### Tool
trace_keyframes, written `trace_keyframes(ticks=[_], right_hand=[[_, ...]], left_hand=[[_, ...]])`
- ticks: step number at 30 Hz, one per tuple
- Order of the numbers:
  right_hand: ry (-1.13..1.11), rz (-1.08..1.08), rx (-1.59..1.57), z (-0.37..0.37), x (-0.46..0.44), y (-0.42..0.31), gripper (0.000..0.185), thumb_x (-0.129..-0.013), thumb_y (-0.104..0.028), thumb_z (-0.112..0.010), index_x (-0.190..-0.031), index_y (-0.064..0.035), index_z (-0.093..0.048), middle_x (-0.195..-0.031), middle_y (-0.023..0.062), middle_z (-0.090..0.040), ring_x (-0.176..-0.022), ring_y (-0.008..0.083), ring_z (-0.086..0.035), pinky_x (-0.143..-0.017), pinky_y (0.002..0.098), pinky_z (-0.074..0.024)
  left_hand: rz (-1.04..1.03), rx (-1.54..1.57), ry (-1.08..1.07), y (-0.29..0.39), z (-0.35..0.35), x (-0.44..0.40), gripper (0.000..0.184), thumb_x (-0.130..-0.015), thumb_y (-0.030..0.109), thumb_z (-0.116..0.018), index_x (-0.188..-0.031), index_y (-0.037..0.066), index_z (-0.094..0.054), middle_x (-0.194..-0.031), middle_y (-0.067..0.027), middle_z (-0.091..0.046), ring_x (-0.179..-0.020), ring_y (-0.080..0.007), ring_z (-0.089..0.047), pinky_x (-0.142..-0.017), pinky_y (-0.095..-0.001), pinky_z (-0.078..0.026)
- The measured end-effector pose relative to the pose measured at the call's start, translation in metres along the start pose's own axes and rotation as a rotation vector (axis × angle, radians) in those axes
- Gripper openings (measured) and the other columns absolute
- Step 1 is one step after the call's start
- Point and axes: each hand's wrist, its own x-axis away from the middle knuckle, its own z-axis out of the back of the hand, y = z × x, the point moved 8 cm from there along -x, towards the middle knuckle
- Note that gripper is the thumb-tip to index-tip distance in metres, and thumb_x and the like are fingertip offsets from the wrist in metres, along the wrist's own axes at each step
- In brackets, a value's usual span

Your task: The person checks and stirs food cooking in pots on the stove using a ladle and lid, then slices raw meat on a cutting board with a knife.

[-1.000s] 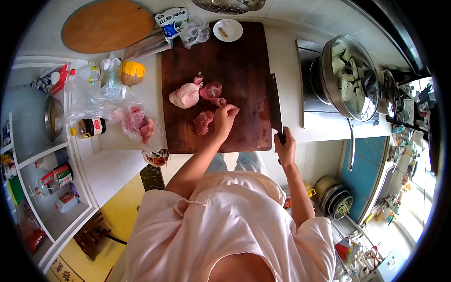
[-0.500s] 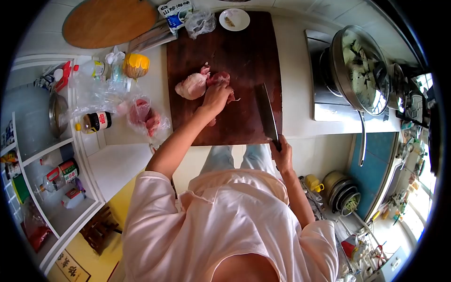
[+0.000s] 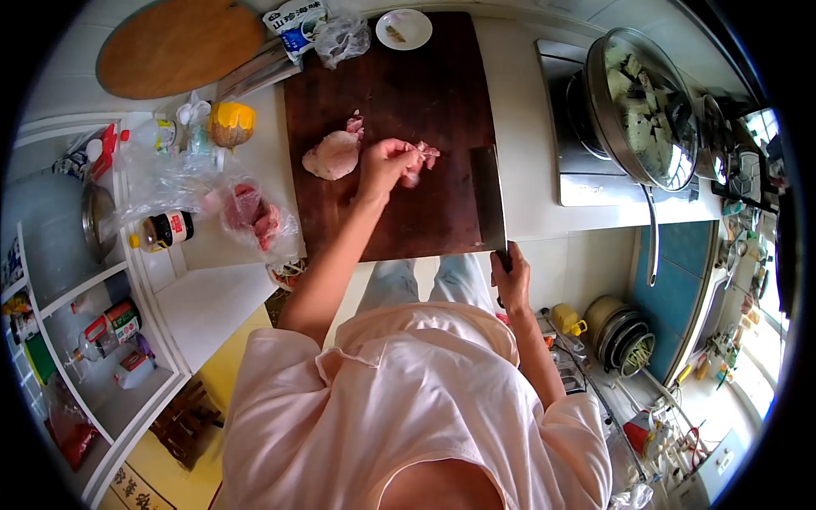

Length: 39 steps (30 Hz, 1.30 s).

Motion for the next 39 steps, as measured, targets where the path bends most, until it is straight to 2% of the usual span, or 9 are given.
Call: trace_keyframes(ticks=[3, 6, 14, 18, 22, 25, 28, 34, 39], right_hand=[[0.031, -0.046, -0.036, 0.004, -0.002, 0.002, 0.006, -0.089, -0.004, -0.056, -0.094, -0.0004, -0.054, -0.057, -0.0002, -0.047, -0.045, 0.0064, -0.045, -0.041, 0.0233, -0.0381], [0.034, -0.049, -0.038, 0.009, -0.002, 0.004, 0.006, -0.089, -0.005, -0.056, -0.093, -0.0005, -0.054, -0.056, -0.0005, -0.047, -0.046, 0.0063, -0.045, -0.041, 0.0235, -0.0382], [0.007, 0.002, 0.114, 0.010, 0.003, 0.013, 0.015, -0.088, -0.007, -0.060, -0.102, -0.0027, -0.055, -0.058, 0.0025, -0.048, -0.048, 0.0089, -0.045, -0.046, 0.0262, -0.0389], [0.004, -0.003, 0.119, 0.010, 0.003, 0.010, 0.017, -0.088, -0.008, -0.060, -0.103, -0.0028, -0.055, -0.059, 0.0047, -0.050, -0.048, 0.0103, -0.047, -0.046, 0.0274, -0.0404], [0.011, 0.022, 0.120, 0.015, 0.004, 0.012, 0.018, -0.088, -0.007, -0.060, -0.104, -0.0027, -0.055, -0.058, 0.0050, -0.050, -0.047, 0.0108, -0.047, -0.046, 0.0279, -0.0403], [0.024, 0.056, 0.139, 0.020, 0.006, 0.011, 0.019, -0.088, -0.007, -0.060, -0.106, -0.0028, -0.055, -0.057, 0.0048, -0.049, -0.047, 0.0108, -0.046, -0.046, 0.0279, -0.0395], [0.041, 0.059, 0.156, 0.022, 0.007, 0.017, 0.020, -0.088, -0.007, -0.059, -0.107, -0.0026, -0.055, -0.057, 0.0041, -0.048, -0.047, 0.0107, -0.044, -0.045, 0.0276, -0.0385], [0.000, -0.001, 0.080, 0.021, 0.010, 0.011, 0.018, -0.088, -0.006, -0.059, -0.106, -0.0027, -0.055, -0.058, 0.0032, -0.047, -0.049, 0.0108, -0.042, -0.047, 0.0276, -0.0381], [-0.007, 0.030, 0.128, 0.020, 0.006, 0.015, 0.019, -0.087, -0.007, -0.060, -0.105, -0.0024, -0.055, -0.060, 0.0063, -0.047, -0.051, 0.0136, -0.044, -0.049, 0.0287, -0.0395]], left_hand=[[0.187, -0.030, 0.036, -0.061, -0.015, 0.006, 0.012, -0.082, 0.005, -0.066, -0.094, 0.002, -0.063, -0.076, -0.0034, -0.066, -0.063, -0.0103, -0.062, -0.053, -0.0219, -0.046], [-0.256, -0.493, 0.257, -0.049, -0.013, 0.024, 0.015, -0.079, 0.002, -0.064, -0.094, 0.000, -0.061, -0.080, -0.0107, -0.065, -0.068, -0.0200, -0.065, -0.060, -0.0304, -0.050], [-0.650, -0.717, 0.221, 0.028, -0.053, 0.009, 0.022, -0.074, 0.005, -0.066, -0.096, 0.004, -0.063, -0.090, -0.0107, -0.060, -0.081, -0.0306, -0.059, -0.071, -0.0389, -0.049], [-0.748, -1.021, -0.003, 0.025, -0.089, -0.019, 0.020, -0.070, 0.008, -0.063, -0.089, 0.007, -0.069, -0.088, -0.0107, -0.062, -0.083, -0.0297, -0.060, -0.071, -0.0393, -0.049], [-0.358, -1.129, -0.258, -0.012, -0.093, -0.050, 0.004, -0.071, 0.010, -0.064, -0.073, 0.012, -0.067, -0.084, -0.0116, -0.061, -0.088, -0.0315, -0.059, -0.073, -0.0422, -0.048], [-0.476, -1.390, -0.308, -0.005, -0.095, -0.054, 0.008, -0.067, 0.013, -0.071, -0.071, 0.010, -0.065, -0.083, -0.0111, -0.060, -0.086, -0.0311, -0.060, -0.072, -0.0419, -0.049], [-0.676, -1.310, -0.349, 0.008, -0.095, -0.050, 0.014, -0.065, 0.013, -0.074, -0.071, 0.008, -0.063, -0.082, -0.0112, -0.059, -0.082, -0.0302, -0.060, -0.069, -0.0425, -0.048], [-0.478, -0.949, -0.447, 0.012, -0.077, -0.048, 0.019, -0.067, 0.007, -0.074, -0.068, 0.002, -0.056, -0.079, -0.0115, -0.057, -0.073, -0.0286, -0.058, -0.062, -0.0365, -0.045], [-0.578, -0.824, -0.426, 0.033, -0.069, -0.033, 0.025, -0.068, 0.006, -0.075, -0.085, 0.002, -0.057, -0.076, -0.0085, -0.057, -0.069, -0.0232, -0.057, -0.062, -0.0338, -0.046]])
